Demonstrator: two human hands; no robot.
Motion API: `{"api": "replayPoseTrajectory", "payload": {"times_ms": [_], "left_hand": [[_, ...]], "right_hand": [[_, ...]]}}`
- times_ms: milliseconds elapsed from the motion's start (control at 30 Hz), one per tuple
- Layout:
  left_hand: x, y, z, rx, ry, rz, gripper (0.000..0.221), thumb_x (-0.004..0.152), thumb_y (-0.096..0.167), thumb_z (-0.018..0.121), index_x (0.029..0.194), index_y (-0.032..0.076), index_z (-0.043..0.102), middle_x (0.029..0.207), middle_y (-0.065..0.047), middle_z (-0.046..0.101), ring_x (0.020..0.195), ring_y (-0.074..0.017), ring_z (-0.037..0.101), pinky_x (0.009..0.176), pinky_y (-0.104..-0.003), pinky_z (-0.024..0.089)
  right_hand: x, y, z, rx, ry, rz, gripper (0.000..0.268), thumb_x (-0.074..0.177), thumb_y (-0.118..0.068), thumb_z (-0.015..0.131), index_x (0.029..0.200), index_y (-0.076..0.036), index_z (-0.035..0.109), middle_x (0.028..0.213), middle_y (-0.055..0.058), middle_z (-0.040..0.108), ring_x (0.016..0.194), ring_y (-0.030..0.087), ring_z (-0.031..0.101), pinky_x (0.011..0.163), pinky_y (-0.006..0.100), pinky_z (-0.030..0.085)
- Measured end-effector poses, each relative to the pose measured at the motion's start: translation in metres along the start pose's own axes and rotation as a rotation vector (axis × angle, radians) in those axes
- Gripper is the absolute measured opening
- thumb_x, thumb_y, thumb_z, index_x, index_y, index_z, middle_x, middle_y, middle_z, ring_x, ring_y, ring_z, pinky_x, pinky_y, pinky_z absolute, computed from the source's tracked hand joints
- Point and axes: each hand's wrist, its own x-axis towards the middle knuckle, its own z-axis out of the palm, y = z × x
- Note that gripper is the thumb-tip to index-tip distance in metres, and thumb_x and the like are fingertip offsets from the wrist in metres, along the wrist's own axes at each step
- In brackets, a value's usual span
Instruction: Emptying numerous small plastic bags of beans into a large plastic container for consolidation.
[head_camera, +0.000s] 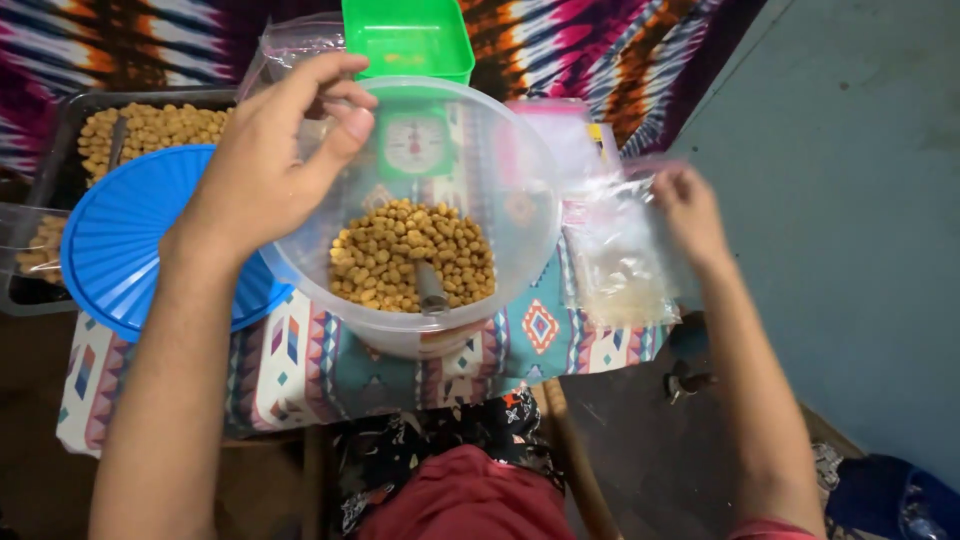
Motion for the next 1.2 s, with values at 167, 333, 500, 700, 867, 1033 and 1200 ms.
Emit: {"api": "replayPoseTrajectory", "payload": {"times_ms": [167, 333, 500, 700, 867, 1033, 1200], "left_hand": [[0.0, -0.004, 0.008, -0.029, -0.033, -0.049, 0.045, 0.11, 0.03, 0.05, 0.142, -0.002, 0.049, 0.123, -0.015, 0.068, 0.106, -0.0251, 0.066, 0.093, -0.043, 0.05], [0.001, -0.001, 0.008, -0.067, -0.057, -0.107, 0.049, 0.109, 0.034, 0.049, 0.143, 0.0, 0.048, 0.124, -0.014, 0.067, 0.106, -0.0239, 0.065, 0.092, -0.043, 0.049], [0.0, -0.002, 0.008, -0.043, -0.075, -0.095, 0.049, 0.11, 0.035, 0.047, 0.142, -0.002, 0.05, 0.125, -0.015, 0.068, 0.106, -0.0257, 0.065, 0.093, -0.043, 0.05], [-0.001, -0.003, 0.007, -0.063, -0.078, -0.142, 0.05, 0.108, 0.036, 0.048, 0.142, -0.001, 0.051, 0.124, -0.014, 0.068, 0.108, -0.025, 0.066, 0.093, -0.042, 0.051], [-0.004, -0.008, 0.009, -0.067, -0.018, -0.063, 0.048, 0.11, 0.034, 0.047, 0.142, -0.002, 0.049, 0.126, -0.016, 0.067, 0.112, -0.0267, 0.065, 0.097, -0.042, 0.051], [-0.006, -0.006, 0.009, -0.132, 0.111, -0.014, 0.054, 0.113, 0.039, 0.041, 0.147, -0.003, 0.042, 0.142, -0.023, 0.059, 0.123, -0.0286, 0.06, 0.106, -0.041, 0.049], [-0.005, -0.016, 0.037, -0.464, 0.34, -0.012, 0.08, 0.114, 0.078, 0.025, 0.167, 0.029, -0.01, 0.186, -0.015, -0.003, 0.18, -0.0422, 0.022, 0.15, -0.064, 0.021]], "right_hand": [[-0.017, 0.015, 0.044, -0.331, -0.036, 0.151, 0.044, 0.104, -0.037, 0.055, 0.135, -0.007, 0.052, 0.128, 0.015, 0.057, 0.115, 0.034, 0.053, 0.097, 0.049, 0.04], [-0.054, -0.052, 0.06, -0.456, 0.086, 0.042, 0.078, 0.102, -0.03, 0.059, 0.158, 0.008, 0.02, 0.164, 0.032, 0.019, 0.153, 0.045, 0.019, 0.125, 0.051, 0.017], [-0.079, -0.112, 0.077, -0.646, -0.497, 0.265, 0.093, 0.088, -0.078, 0.016, 0.166, -0.028, 0.009, 0.173, 0.004, -0.013, 0.158, 0.036, -0.017, 0.119, 0.07, -0.012], [-0.076, -0.091, 0.083, -0.715, -0.446, 0.26, 0.079, 0.096, -0.05, 0.029, 0.166, -0.022, 0.008, 0.174, 0.012, -0.006, 0.158, 0.039, -0.007, 0.122, 0.067, -0.002], [-0.071, -0.084, 0.078, -0.714, -0.475, 0.229, 0.078, 0.098, -0.055, 0.023, 0.166, -0.021, 0.007, 0.173, 0.012, -0.003, 0.159, 0.038, -0.006, 0.122, 0.067, -0.004], [-0.059, -0.102, 0.056, -0.681, -0.464, 0.171, 0.112, 0.08, -0.086, 0.03, 0.166, -0.021, 0.0, 0.171, 0.016, -0.015, 0.155, 0.044, -0.02, 0.119, 0.066, -0.015], [-0.04, -0.197, 0.031, 0.188, 0.028, -0.303, 0.069, 0.111, -0.048, 0.037, 0.162, -0.004, 0.021, 0.171, 0.016, 0.021, 0.159, 0.027, 0.02, 0.13, 0.042, 0.014]]}}
